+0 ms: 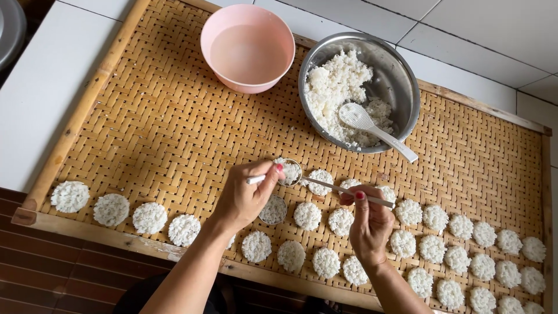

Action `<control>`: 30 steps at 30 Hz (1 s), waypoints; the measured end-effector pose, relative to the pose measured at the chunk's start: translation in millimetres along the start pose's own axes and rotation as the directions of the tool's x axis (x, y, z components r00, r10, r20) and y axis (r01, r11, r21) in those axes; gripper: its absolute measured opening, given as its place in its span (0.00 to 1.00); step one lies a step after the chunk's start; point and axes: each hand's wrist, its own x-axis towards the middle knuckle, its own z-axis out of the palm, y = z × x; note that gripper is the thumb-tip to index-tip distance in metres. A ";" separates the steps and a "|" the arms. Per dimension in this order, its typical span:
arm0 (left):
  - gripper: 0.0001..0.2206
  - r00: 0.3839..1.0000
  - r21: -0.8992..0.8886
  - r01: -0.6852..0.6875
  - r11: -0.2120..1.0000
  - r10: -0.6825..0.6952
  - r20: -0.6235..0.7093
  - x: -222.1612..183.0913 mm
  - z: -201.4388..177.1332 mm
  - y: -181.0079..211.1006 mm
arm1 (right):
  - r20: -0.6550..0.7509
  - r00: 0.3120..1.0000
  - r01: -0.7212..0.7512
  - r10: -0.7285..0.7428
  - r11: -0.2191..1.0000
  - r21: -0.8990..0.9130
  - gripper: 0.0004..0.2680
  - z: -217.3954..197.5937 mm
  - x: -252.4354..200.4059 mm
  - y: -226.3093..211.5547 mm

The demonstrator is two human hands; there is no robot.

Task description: Molding cooked rice into small circular cakes using a mold and placing them on a woven mat

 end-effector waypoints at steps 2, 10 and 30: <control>0.13 0.981 -0.116 0.015 0.993 0.009 0.196 -6.1 7.7 -7.6 | -0.048 0.998 -0.036 0.029 0.988 -0.151 0.06 -2.8 2.5 -9.2; 0.11 0.940 0.015 0.034 0.999 -0.037 0.339 -25.5 44.5 -26.6 | -0.066 0.983 -0.182 0.171 0.949 -0.259 0.06 6.9 3.6 5.2; 0.16 0.945 -0.021 0.207 0.978 -0.195 0.261 1.2 -14.7 13.7 | 0.075 0.997 0.042 -0.017 0.940 -0.339 0.07 24.9 0.7 -6.8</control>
